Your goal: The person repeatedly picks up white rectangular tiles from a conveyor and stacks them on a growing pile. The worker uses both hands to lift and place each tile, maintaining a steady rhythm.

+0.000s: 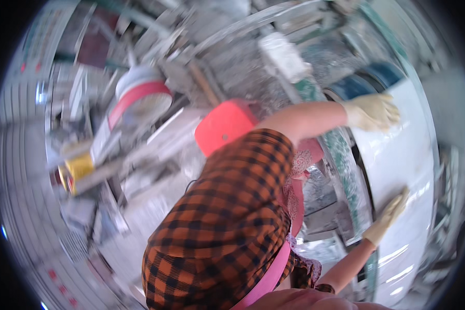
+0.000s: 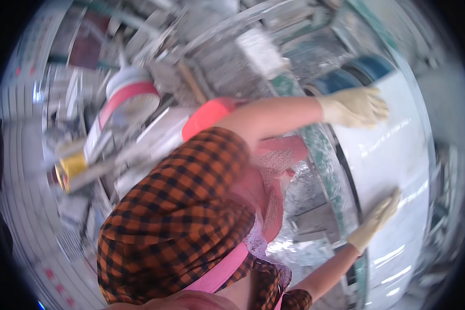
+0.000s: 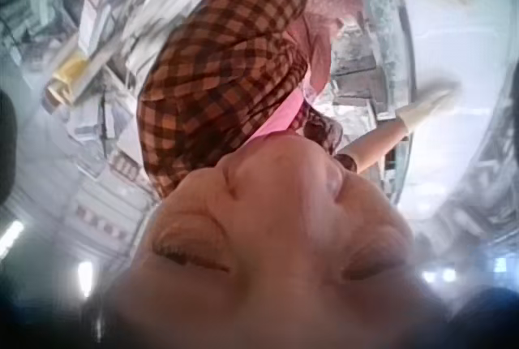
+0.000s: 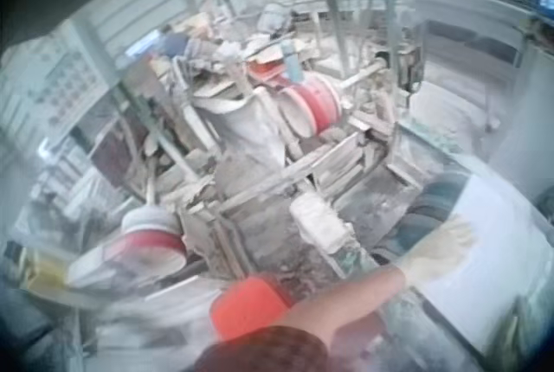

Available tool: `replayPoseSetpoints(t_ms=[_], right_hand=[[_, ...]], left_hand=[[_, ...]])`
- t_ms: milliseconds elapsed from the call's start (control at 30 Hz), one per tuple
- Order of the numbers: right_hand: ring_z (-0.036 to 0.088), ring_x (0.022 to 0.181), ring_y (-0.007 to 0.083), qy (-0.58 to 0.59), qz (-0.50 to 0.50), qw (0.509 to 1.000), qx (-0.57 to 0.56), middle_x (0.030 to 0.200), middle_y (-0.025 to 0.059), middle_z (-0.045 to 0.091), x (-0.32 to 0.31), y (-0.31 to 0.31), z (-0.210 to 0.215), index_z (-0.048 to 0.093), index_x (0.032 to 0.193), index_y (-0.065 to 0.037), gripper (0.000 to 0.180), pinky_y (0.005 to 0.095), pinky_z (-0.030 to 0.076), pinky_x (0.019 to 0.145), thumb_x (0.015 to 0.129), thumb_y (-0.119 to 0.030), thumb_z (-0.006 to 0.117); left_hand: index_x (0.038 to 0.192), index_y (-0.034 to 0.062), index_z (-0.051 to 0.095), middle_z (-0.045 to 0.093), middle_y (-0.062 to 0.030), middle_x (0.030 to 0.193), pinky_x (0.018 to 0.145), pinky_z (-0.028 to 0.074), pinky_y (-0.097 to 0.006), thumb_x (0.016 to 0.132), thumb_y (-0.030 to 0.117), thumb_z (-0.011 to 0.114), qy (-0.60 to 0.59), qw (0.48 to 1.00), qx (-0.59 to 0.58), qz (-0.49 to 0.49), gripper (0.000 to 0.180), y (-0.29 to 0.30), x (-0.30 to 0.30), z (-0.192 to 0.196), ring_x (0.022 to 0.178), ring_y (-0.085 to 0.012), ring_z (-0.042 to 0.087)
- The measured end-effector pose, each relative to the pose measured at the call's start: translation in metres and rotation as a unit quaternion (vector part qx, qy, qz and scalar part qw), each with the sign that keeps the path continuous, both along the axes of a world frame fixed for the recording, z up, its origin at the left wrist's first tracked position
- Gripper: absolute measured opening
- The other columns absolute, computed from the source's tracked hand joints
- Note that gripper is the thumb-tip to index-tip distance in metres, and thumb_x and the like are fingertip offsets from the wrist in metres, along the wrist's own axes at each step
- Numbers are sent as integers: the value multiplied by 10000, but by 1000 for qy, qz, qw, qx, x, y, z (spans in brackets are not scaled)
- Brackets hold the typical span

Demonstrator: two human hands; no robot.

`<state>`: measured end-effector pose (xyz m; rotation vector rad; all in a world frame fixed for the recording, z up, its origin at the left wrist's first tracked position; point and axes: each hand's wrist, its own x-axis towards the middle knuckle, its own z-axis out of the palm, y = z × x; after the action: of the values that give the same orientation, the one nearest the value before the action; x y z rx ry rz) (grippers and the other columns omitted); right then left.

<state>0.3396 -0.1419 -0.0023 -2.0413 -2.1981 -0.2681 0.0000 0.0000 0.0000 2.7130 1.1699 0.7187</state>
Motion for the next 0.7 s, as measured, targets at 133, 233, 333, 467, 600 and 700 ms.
replayPoseSetpoints(t_ms=[133, 233, 333, 467, 600, 700], right_hand=[[334, 1409, 354, -43, 85, 995, 29, 1523, 220, 346, -7, 32, 5, 325, 1508, -73, 585, 479, 296, 1135, 1051, -434, 268], [332, 1409, 365, -67, 49, 997, -6, 1539, 212, 323, -4, 31, -1, 278, 1529, -94, 618, 466, 260, 1157, 1045, -473, 217], [284, 1431, 363, -67, 34, 996, -43, 1555, 218, 281, -4, 34, 3, 254, 1535, -98, 632, 464, 240, 1166, 1037, -483, 196], [272, 1435, 367, -82, 17, 995, -59, 1557, 225, 270, -12, 36, 6, 254, 1531, -90, 627, 465, 231, 1169, 1037, -472, 209], [284, 1427, 371, -31, 39, 997, -52, 1555, 226, 272, -15, 33, 7, 258, 1528, -90, 629, 467, 244, 1162, 1031, -476, 244], [302, 1415, 377, -35, 33, 995, -88, 1547, 231, 283, -18, 33, 11, 282, 1514, -85, 619, 470, 271, 1147, 1025, -466, 272]], left_hand=[[1251, 70, 578, 541, -78, 1349, 1142, 274, -379, 919, 323, 507, -18, 991, 98, 87, 424, -12, -8, 16, 1304, -216, 436], [1208, 73, 588, 545, -137, 1294, 1127, 269, -367, 917, 294, 490, 17, 974, 94, 207, 379, -20, -2, 15, 1286, -259, 436], [1213, 41, 566, 513, -191, 1332, 1103, 262, -399, 942, 251, 424, 52, 951, -12, 306, 371, -19, 23, -2, 1279, -299, 438], [1192, -19, 544, 493, -251, 1369, 1070, 275, -439, 946, 219, 410, -144, 893, -107, 412, 367, -1, 47, -27, 1264, -355, 448], [1108, 1, 570, 581, -151, 1104, 936, 344, -424, 930, 177, 431, -63, 860, -25, 506, 287, -31, 55, -52, 1019, -268, 514], [1022, 27, 569, 566, -119, 1017, 900, 359, -391, 908, 142, 436, -524, 749, 39, 404, 209, -44, 57, -53, 961, -248, 513]])
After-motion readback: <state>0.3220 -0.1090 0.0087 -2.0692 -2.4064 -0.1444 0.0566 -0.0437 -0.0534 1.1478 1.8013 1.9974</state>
